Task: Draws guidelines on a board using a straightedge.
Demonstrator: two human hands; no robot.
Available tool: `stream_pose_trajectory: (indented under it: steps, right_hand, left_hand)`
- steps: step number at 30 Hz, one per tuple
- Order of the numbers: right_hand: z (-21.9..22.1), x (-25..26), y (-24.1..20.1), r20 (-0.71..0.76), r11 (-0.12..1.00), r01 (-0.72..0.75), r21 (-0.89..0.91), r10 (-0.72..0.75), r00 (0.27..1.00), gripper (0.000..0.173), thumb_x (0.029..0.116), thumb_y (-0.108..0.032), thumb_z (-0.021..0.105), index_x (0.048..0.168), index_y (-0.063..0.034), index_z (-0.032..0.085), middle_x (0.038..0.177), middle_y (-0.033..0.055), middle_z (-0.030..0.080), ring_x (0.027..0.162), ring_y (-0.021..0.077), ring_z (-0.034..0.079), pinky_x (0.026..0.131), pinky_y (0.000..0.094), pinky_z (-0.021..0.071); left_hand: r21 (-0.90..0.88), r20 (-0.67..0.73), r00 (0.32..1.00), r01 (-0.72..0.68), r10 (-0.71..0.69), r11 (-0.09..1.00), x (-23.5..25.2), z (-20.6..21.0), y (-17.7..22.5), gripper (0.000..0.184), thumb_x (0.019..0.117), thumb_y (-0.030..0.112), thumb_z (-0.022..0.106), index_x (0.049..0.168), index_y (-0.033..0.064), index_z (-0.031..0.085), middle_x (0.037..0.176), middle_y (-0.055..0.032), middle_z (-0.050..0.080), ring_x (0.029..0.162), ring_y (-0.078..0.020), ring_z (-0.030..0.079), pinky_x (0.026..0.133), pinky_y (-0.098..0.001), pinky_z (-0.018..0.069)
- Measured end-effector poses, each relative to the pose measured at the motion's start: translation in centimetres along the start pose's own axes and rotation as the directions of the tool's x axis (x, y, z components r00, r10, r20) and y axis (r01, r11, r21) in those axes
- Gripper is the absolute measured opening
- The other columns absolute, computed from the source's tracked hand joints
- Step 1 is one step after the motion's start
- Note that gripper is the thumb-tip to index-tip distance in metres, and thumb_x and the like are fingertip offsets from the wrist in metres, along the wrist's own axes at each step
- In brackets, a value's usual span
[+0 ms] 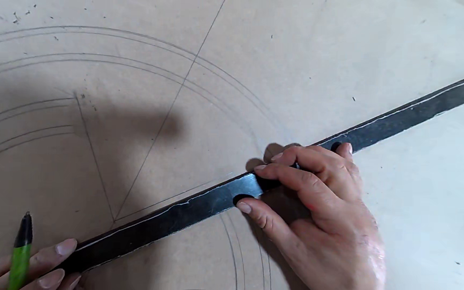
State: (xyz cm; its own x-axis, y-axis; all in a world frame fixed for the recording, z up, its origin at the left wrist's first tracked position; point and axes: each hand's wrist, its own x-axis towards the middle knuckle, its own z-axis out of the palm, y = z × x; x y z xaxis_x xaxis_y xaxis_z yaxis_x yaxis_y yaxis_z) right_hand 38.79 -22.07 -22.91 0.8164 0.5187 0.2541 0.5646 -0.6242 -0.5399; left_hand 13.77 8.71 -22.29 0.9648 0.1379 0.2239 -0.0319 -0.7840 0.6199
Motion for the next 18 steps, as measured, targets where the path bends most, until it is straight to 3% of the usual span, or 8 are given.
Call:
stream_pose_trajectory:
  steps: [12,18]
  right_hand:
    - [-0.3,-0.1,0.3,0.022,1.000,0.008,0.003,-0.008,1.000,0.043,0.0812,-0.057,0.081,0.108,-0.0243,0.075,0.117,-0.0028,0.066,0.129,0.0196,0.055,0.120,0.0693,0.0209]
    - [-0.5,-0.1,0.9,0.060,1.000,0.015,0.016,-0.016,0.998,0.045,0.0818,-0.057,0.080,0.109,-0.0209,0.075,0.119,0.0032,0.067,0.128,0.0258,0.056,0.118,0.0697,0.0223]
  left_hand:
    - [0.023,-0.009,1.000,0.026,-0.025,0.999,0.4,-0.3,0.6,0.027,0.0910,0.014,0.078,0.117,0.0133,0.069,0.118,-0.0060,0.074,0.115,-0.0217,0.067,0.099,-0.0361,0.0527]
    - [0.094,-0.006,0.998,0.062,-0.061,0.994,1.0,-0.2,1.4,0.027,0.0932,0.018,0.077,0.118,0.0193,0.067,0.123,0.0036,0.072,0.119,-0.0140,0.065,0.101,-0.0299,0.0520]
